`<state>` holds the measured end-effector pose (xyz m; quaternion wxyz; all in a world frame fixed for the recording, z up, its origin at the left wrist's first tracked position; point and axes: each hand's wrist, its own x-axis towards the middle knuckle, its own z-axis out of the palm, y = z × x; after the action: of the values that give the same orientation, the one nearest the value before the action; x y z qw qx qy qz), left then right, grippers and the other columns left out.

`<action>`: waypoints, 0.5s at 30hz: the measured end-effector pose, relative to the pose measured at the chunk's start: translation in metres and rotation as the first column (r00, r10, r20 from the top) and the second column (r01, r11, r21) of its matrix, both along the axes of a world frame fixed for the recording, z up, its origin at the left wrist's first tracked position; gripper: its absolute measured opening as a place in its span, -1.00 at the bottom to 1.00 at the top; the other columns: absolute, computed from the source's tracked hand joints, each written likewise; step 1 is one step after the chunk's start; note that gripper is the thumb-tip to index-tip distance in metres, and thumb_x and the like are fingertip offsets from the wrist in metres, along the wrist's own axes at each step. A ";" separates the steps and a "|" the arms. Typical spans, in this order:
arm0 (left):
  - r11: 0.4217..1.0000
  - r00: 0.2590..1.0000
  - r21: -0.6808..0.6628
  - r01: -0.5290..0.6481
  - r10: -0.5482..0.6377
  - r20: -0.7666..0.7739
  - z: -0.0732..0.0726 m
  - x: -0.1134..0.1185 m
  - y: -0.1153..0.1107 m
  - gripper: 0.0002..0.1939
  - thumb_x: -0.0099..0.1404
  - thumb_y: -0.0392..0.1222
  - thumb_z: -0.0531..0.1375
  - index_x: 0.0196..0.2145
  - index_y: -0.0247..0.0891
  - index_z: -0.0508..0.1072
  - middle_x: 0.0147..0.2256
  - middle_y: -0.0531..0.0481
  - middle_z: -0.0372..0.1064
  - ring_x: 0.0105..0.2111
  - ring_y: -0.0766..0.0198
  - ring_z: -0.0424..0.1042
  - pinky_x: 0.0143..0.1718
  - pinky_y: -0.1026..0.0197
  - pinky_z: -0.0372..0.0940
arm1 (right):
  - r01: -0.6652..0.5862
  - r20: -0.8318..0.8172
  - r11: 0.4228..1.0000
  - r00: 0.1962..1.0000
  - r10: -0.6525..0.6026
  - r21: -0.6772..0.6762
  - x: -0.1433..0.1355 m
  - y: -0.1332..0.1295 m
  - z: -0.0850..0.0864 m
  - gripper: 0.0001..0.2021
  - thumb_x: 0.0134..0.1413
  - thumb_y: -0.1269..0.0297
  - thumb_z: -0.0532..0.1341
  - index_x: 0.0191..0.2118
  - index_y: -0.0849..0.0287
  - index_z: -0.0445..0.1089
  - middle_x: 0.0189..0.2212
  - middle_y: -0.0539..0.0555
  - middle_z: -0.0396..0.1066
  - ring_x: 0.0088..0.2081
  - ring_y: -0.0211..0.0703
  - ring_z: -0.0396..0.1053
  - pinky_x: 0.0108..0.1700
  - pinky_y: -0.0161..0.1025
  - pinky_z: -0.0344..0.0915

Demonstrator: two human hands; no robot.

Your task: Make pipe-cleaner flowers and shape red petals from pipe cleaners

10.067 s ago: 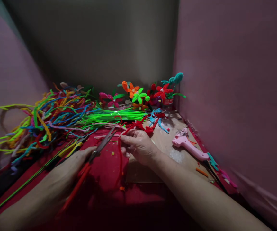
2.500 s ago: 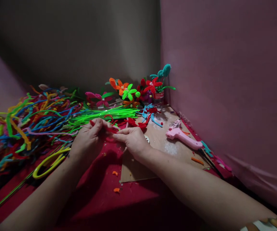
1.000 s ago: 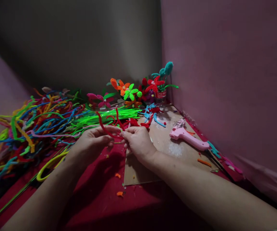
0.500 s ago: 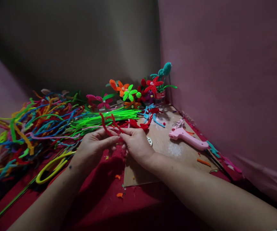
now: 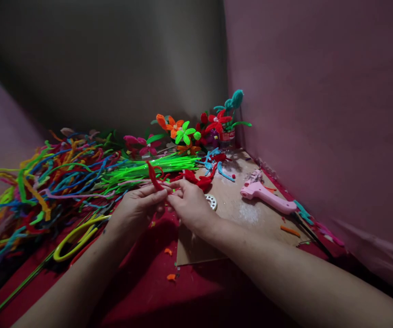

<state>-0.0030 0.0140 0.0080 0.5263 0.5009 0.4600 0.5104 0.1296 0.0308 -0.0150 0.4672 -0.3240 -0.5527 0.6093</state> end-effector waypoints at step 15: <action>0.997 0.995 0.010 -0.078 0.077 0.068 0.003 -0.001 0.000 -0.81 0.05 -0.15 0.27 -0.51 -0.37 0.43 -0.70 0.12 0.17 -0.69 0.47 0.16 -0.64 0.38 0.06 | -0.180 0.235 0.983 0.954 0.184 -0.039 0.001 -0.003 0.005 -0.87 -0.02 0.40 0.04 -0.48 0.21 0.30 -0.70 -0.09 0.25 -0.75 -0.43 0.12 -0.70 -0.43 0.01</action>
<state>-0.0043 0.0137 0.0109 0.5182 0.4682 0.4579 0.5501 0.1303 0.0279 -0.0104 0.3365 -0.3463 -0.6269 0.6114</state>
